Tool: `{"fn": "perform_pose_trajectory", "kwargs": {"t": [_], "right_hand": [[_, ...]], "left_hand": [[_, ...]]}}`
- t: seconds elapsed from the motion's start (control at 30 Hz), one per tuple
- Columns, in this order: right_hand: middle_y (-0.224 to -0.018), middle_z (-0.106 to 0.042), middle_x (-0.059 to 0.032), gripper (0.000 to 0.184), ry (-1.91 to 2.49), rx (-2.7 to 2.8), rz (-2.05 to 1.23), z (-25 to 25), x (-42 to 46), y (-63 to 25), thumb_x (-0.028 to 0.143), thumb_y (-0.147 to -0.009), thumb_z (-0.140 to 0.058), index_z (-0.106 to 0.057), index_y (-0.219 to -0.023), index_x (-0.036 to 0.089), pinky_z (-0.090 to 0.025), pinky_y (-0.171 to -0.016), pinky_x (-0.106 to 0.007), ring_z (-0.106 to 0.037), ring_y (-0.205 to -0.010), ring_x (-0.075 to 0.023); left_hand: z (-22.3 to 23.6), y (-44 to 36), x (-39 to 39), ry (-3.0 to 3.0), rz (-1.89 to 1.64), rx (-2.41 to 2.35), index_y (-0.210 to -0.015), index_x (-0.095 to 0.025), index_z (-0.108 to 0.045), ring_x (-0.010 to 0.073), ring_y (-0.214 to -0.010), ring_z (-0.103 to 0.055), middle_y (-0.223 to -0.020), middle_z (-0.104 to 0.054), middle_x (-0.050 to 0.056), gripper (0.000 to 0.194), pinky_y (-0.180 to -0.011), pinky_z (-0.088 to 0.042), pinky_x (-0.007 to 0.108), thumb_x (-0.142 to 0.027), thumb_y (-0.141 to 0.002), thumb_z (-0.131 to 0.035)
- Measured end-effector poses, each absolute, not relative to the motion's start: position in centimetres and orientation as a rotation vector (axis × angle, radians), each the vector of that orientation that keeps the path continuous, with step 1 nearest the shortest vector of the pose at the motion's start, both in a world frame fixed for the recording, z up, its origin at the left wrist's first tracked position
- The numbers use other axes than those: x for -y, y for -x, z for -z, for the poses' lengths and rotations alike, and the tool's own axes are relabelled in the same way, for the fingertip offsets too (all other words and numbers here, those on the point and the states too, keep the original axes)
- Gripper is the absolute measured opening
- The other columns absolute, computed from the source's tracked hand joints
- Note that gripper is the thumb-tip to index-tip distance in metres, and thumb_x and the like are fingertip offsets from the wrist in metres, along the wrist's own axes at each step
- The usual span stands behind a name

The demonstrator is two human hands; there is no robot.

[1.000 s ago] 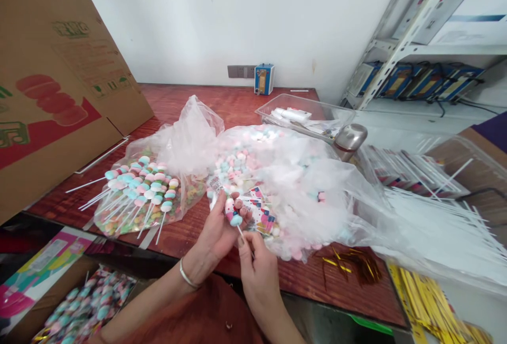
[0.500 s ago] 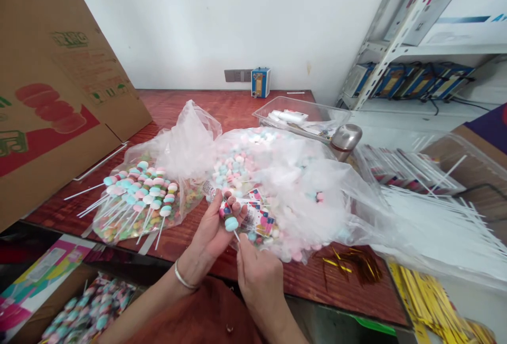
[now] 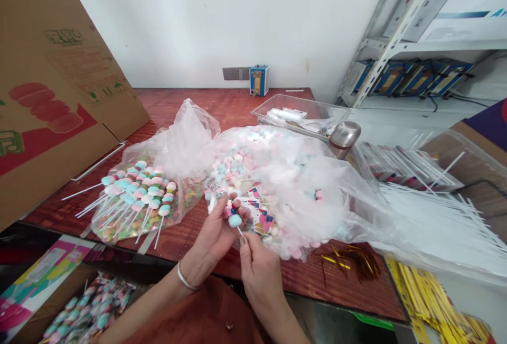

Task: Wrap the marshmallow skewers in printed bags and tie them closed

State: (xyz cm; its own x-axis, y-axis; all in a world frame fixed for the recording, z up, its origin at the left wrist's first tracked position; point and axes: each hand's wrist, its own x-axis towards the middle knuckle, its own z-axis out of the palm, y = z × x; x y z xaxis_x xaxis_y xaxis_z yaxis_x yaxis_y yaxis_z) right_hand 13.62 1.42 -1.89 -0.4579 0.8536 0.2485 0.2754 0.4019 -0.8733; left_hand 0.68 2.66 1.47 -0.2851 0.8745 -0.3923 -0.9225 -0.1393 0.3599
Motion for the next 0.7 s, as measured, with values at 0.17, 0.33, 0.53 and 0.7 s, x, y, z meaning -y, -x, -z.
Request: {"fn": "perform_pose_trajectory", "kwargs": {"t": [0.17,0.33,0.53,0.7], "right_hand": [[-0.037,-0.03,0.0148,0.033,0.862,1.072,-2.201,1.1,-1.6,-13.9,0.05,-0.092,-0.055,-0.058,-0.08,0.018,-0.031,-0.035,-0.018,-0.019,-0.027,-0.0039],[-0.035,-0.029,0.0155,0.031,0.697,0.776,-2.396,0.8,-1.6,-14.2,0.046,-0.088,-0.064,-0.062,-0.079,0.016,-0.033,-0.035,-0.017,-0.016,-0.026,-0.0018],[-0.04,-0.032,0.0127,0.038,0.905,1.2,-2.076,1.7,-0.9,-13.7,0.054,-0.094,-0.05,-0.06,-0.085,0.018,-0.031,-0.036,-0.019,-0.024,-0.029,-0.0055],[-0.063,-0.065,-0.0061,0.033,1.058,1.997,-0.76,3.2,-1.2,-13.7,0.04,-0.097,-0.05,-0.071,-0.096,0.015,-0.035,-0.048,-0.025,-0.053,-0.049,-0.0142]], "left_hand": [[-1.1,-0.4,-2.4,0.035,-1.693,-0.645,-0.091,-0.013,-0.062,0.0128,-0.066,-0.061,-0.074,-0.059,0.0,0.027,-0.066,-0.053,0.026,-0.037,-0.083,-0.072],[-1.1,-0.3,-2.5,0.023,-1.727,-0.563,-0.103,-0.014,-0.062,0.0108,-0.065,-0.059,-0.075,-0.059,-0.001,0.033,-0.066,-0.053,0.025,-0.038,-0.082,-0.073],[-0.9,-0.7,-2.8,0.123,-1.771,-0.635,-0.084,-0.013,-0.059,0.0058,-0.05,-0.046,-0.058,-0.047,-0.006,0.027,-0.058,-0.049,0.021,-0.034,-0.081,-0.075],[-0.6,-1.5,-3.0,0.141,-1.781,-0.659,-0.077,-0.015,-0.054,0.0054,-0.049,-0.043,-0.057,-0.047,-0.006,0.031,-0.054,-0.046,0.019,-0.037,-0.081,-0.075]]}}
